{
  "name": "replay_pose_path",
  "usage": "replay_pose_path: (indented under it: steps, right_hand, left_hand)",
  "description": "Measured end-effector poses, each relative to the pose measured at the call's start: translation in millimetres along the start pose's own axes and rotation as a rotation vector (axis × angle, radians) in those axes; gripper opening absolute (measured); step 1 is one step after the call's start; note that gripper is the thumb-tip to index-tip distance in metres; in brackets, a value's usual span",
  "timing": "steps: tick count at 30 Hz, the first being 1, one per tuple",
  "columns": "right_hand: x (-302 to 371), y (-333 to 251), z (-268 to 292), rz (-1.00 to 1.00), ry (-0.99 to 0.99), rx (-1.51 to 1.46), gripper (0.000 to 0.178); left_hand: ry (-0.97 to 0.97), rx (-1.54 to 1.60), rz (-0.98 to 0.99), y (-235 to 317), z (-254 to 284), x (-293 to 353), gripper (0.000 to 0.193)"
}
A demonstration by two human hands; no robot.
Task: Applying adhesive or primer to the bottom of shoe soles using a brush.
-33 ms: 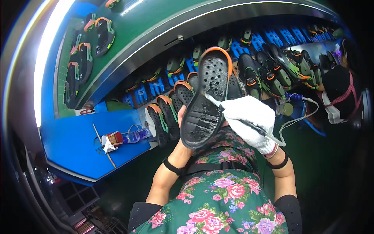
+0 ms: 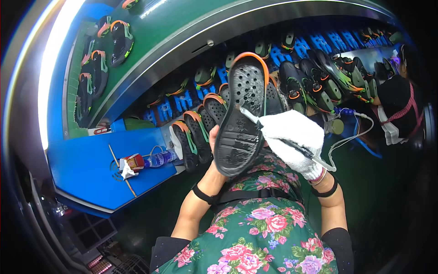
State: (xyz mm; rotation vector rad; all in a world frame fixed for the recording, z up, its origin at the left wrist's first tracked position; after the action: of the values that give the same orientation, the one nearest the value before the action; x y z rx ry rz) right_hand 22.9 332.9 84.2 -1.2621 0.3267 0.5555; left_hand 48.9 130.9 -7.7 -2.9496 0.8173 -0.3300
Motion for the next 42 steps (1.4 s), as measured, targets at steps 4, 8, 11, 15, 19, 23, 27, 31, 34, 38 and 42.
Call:
replay_pose_path:
  steps: [4, 8, 11, 15, 19, 23, 27, 31, 34, 38, 42]
  right_hand:
    - [-11, -9, 3, 0.076, -0.011, 0.100, 0.020]
    - [-27, -12, 6, 0.160, -0.077, 0.157, 0.028]
    - [-36, -8, 2, 0.201, -0.123, 0.219, 0.033]
    - [-32, -5, -10, 0.126, -0.102, 0.198, 0.031]
    - [-23, -5, -18, 0.062, -0.149, 0.061, 0.031]
    - [-26, -3, -10, -0.033, -0.059, -0.019, 0.031]
    - [-27, -8, -19, 0.055, -0.146, 0.033, 0.032]
    - [-21, -3, -22, 0.077, -0.038, -0.066, 0.025]
    - [-15, 7, -19, -0.013, 0.051, -0.041, 0.024]
    - [-9, 8, -31, 0.073, -0.076, 0.071, 0.026]
    - [-7, 11, -31, 0.082, -0.004, -0.095, 0.021]
  left_hand:
    - [-0.005, -0.133, -0.073, -7, 7, -10, 0.095]
    - [0.224, -0.400, -0.120, -20, 7, -8, 0.102]
    - [0.218, -0.470, -0.074, -27, 6, -9, 0.098]
    - [-0.024, -0.140, -0.013, -34, 11, -11, 0.087]
    - [-0.029, -0.248, -0.045, -32, 18, -7, 0.089]
    - [-0.002, -0.108, -0.041, -26, 18, -8, 0.089]
    - [0.179, -0.445, -0.097, -19, 21, -5, 0.089]
    - [-0.094, -0.107, -0.084, -16, 15, -12, 0.090]
    - [0.079, -0.365, -0.113, -10, 15, -16, 0.097]
    - [0.145, -0.470, -0.105, -6, 9, -25, 0.101]
    - [-0.053, -0.243, -0.165, -3, -2, -38, 0.095]
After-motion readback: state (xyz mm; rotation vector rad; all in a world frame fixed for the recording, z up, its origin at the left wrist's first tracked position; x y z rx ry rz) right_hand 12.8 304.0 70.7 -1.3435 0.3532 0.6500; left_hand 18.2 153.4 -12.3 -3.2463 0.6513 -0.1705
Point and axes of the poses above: each hand's wrist, its own x-axis away from the middle knuckle, its own z-axis out of the back of the hand, y = z × x, the point moved 3 cm from there along -x, towards the middle knuckle, and after that the axes turned 2 degrees about -y, right-handed, at the moved point
